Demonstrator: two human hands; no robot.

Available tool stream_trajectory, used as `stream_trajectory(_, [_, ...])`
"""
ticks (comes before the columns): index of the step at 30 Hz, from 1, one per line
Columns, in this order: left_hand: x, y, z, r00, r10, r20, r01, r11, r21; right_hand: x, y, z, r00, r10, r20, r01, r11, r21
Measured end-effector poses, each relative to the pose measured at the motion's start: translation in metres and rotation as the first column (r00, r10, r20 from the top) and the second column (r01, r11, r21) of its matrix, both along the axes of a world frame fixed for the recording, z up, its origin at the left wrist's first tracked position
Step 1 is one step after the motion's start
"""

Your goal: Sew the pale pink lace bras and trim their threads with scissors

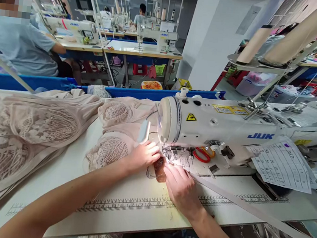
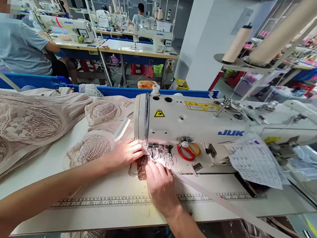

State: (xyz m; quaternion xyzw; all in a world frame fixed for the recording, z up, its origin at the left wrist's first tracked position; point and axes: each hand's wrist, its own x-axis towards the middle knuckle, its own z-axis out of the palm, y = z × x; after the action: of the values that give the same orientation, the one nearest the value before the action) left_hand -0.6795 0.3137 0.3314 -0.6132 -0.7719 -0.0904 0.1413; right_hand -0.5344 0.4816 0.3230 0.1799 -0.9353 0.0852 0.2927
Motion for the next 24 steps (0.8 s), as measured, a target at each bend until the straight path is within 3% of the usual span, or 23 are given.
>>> stream_trajectory(5, [-0.005,0.001,-0.001,0.996,0.04,-0.077,-0.044,0.998,-0.049,0.003,0.0,0.003,1.0,0.029,-0.005,-0.029,1.0,0.0])
stream_trajectory(10, [-0.012,0.004,-0.008,0.996,0.094,-0.009,-0.094,0.995,-0.044,0.009,0.014,0.02,0.988,0.134,-0.076,-0.137,0.99,-0.041])
stream_trajectory(12, [-0.015,0.006,-0.011,0.991,0.122,0.057,-0.122,0.992,-0.008,0.005,0.031,0.026,0.992,0.068,-0.111,-0.071,0.997,-0.03])
stream_trajectory(16, [-0.021,0.012,-0.013,0.958,0.202,0.203,-0.212,0.977,0.03,-0.02,0.083,0.021,0.972,-0.178,-0.154,0.194,0.976,0.097])
stream_trajectory(19, [-0.025,0.017,-0.009,0.936,0.251,0.247,-0.27,0.962,0.044,-0.049,0.118,0.011,0.92,-0.388,0.061,0.359,0.893,0.271])
stream_trajectory(21, [-0.026,0.019,-0.006,0.931,0.271,0.245,-0.292,0.955,0.053,-0.067,0.135,0.009,0.882,-0.443,0.164,0.366,0.861,0.354])
stream_trajectory(24, [-0.027,0.022,-0.001,0.924,0.285,0.255,-0.311,0.948,0.068,-0.085,0.151,0.015,0.906,-0.36,0.221,0.273,0.898,0.345])
